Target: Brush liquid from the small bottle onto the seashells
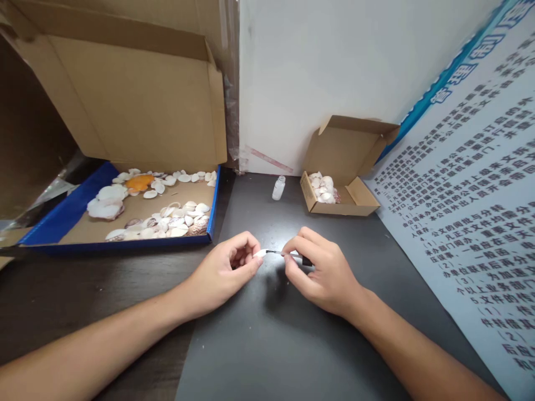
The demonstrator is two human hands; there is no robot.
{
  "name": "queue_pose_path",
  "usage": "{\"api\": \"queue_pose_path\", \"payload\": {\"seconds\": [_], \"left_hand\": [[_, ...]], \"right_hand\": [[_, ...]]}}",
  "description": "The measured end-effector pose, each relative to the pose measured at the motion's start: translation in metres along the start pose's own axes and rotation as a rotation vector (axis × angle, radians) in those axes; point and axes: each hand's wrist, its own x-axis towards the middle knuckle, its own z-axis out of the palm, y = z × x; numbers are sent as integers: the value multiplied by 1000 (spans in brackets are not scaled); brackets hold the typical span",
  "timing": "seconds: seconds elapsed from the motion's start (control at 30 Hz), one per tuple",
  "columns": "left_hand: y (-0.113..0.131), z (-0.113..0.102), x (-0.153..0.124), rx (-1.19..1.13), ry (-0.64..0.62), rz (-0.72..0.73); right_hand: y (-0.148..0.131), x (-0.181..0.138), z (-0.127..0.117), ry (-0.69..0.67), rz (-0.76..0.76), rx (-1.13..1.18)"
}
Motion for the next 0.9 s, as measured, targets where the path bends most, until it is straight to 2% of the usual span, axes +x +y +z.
{"api": "queue_pose_path", "payload": {"seconds": [0.17,0.33,0.5,0.67,0.9], "left_hand": [[0,0,0,14,-19,9],[-2,1,0,13,-12,20],[-3,1,0,13,-14,24],[-2,1,-1,24,-10,26],[-1,1,0,33,-15,35]], "right_hand": [[-2,0,1,10,-79,34],[-2,0,1,2,13,-18],[-3,0,0,8,-46,40],[-2,0,0,20,16,6],[-2,-1,1,-19,-22,34]]}}
